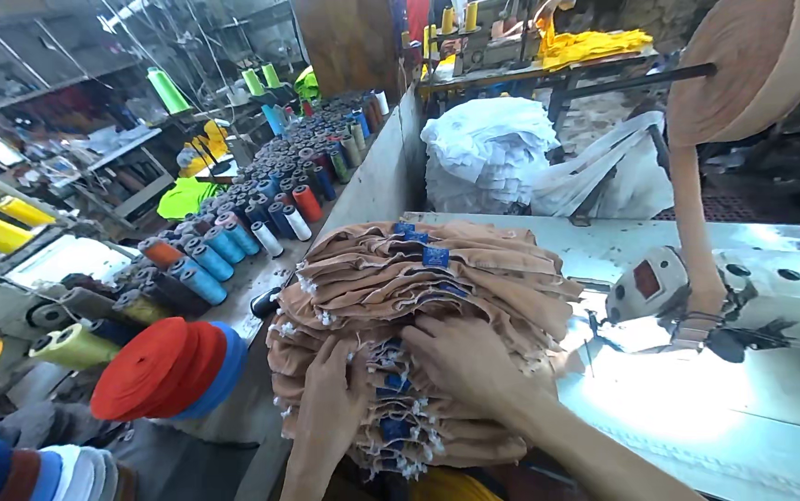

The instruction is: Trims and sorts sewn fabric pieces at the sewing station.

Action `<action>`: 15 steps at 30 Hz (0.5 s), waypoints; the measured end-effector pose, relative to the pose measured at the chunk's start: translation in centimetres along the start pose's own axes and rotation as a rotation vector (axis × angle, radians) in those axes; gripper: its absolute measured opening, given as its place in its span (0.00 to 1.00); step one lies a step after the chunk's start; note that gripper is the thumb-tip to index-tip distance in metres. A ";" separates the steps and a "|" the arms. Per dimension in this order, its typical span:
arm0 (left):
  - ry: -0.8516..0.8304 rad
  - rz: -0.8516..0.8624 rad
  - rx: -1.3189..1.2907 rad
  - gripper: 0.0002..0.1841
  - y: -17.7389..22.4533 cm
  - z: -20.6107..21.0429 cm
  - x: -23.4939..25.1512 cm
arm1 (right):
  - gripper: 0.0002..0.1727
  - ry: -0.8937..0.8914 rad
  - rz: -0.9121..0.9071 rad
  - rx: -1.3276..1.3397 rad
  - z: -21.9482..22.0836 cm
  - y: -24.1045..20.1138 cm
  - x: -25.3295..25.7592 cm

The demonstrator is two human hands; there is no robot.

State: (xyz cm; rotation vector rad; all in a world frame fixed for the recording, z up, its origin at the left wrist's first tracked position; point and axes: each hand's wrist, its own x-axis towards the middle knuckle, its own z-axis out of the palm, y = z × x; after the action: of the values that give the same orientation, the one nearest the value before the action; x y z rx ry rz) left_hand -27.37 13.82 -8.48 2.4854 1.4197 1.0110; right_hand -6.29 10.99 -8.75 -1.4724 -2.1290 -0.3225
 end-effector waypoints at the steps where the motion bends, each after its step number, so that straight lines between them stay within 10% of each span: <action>1: 0.019 -0.003 0.013 0.11 -0.1 0.1 0.1 | 0.09 0.009 0.022 -0.009 -0.1 0.2 -0.3; 15: -0.092 -0.029 -0.224 0.11 0.0 0.3 -0.4 | 0.08 -0.100 -0.049 0.082 0.5 -0.8 0.9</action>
State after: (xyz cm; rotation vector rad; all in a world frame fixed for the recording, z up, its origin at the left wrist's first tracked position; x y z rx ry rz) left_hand -27.34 13.57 -8.86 2.3133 1.2382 0.9770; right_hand -7.38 11.61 -8.57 -1.4186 -2.2319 -0.1804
